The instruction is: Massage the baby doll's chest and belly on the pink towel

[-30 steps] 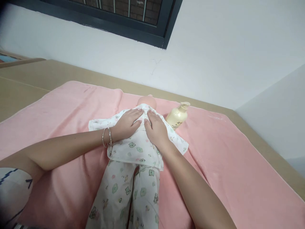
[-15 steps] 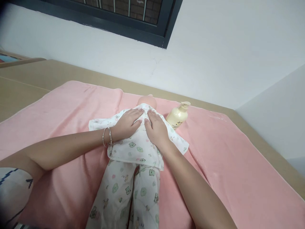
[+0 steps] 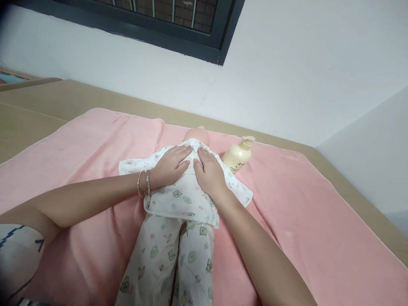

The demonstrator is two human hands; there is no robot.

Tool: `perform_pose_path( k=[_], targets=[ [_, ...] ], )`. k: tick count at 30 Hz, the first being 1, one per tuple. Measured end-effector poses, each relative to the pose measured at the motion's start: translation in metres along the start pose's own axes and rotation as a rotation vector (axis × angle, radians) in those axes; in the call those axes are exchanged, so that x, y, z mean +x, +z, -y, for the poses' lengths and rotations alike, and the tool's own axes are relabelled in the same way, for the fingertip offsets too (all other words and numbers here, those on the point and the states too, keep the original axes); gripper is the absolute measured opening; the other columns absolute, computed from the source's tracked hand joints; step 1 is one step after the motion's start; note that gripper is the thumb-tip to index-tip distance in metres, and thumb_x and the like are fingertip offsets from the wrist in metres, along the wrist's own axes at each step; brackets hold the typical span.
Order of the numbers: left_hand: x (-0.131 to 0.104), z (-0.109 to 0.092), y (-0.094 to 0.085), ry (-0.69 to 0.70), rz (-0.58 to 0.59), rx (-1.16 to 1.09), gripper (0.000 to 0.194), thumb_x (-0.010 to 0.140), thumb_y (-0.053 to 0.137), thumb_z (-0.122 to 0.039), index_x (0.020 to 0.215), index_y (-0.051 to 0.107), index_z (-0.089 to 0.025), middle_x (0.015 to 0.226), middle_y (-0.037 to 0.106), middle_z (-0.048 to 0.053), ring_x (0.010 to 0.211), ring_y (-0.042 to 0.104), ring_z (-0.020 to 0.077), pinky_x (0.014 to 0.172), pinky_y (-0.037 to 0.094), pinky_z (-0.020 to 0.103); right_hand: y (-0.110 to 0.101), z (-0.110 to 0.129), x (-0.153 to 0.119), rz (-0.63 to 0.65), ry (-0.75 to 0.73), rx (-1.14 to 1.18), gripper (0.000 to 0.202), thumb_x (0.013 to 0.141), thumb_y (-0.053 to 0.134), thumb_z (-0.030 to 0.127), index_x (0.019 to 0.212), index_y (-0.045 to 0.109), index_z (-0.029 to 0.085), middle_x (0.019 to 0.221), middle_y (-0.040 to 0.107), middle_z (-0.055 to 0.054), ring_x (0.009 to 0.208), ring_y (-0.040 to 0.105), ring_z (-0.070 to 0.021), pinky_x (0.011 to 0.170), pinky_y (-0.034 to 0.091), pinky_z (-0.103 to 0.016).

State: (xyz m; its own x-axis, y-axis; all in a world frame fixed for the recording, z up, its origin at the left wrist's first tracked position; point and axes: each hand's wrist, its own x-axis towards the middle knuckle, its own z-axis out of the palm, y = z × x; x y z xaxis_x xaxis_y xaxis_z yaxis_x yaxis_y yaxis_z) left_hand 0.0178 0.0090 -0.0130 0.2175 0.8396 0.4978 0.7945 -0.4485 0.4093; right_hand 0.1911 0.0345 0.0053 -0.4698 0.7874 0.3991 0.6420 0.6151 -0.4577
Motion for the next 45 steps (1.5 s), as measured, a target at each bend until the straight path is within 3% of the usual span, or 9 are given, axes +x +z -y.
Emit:
perform_pose_path(
  k=[18, 26, 45],
  targets=[
    [-0.0001, -0.0017, -0.0015, -0.006, 0.015, 0.006, 0.053, 0.097, 0.034, -0.029, 0.141, 0.053, -0.007, 0.148, 0.055, 0.013, 0.141, 0.046, 0.0248, 0.121, 0.033, 0.043, -0.0005, 0.001, -0.0003, -0.001, 0.0, -0.006, 0.054, 0.099, 0.034, 0.042, 0.141, 0.057, 0.016, 0.149, 0.052, -0.013, 0.143, 0.043, -0.0294, 0.118, 0.035, -0.054],
    [-0.0003, -0.0006, -0.0005, 0.001, 0.006, -0.002, 0.053, 0.097, 0.035, -0.029, 0.141, 0.053, -0.004, 0.147, 0.055, 0.014, 0.14, 0.047, 0.0259, 0.122, 0.033, 0.043, -0.0005, 0.0008, 0.0001, 0.009, 0.013, -0.012, 0.058, 0.099, 0.033, 0.041, 0.141, 0.056, 0.009, 0.149, 0.051, -0.016, 0.143, 0.042, -0.0299, 0.12, 0.033, -0.05],
    [-0.0002, -0.0003, 0.0002, 0.001, -0.004, -0.011, 0.053, 0.097, 0.035, -0.029, 0.141, 0.054, -0.006, 0.148, 0.055, 0.013, 0.14, 0.047, 0.0254, 0.121, 0.034, 0.045, -0.0002, 0.0011, 0.0003, 0.004, 0.005, -0.016, 0.055, 0.099, 0.034, 0.04, 0.14, 0.056, 0.012, 0.148, 0.053, -0.015, 0.142, 0.043, -0.0295, 0.119, 0.035, -0.052]
  ],
)
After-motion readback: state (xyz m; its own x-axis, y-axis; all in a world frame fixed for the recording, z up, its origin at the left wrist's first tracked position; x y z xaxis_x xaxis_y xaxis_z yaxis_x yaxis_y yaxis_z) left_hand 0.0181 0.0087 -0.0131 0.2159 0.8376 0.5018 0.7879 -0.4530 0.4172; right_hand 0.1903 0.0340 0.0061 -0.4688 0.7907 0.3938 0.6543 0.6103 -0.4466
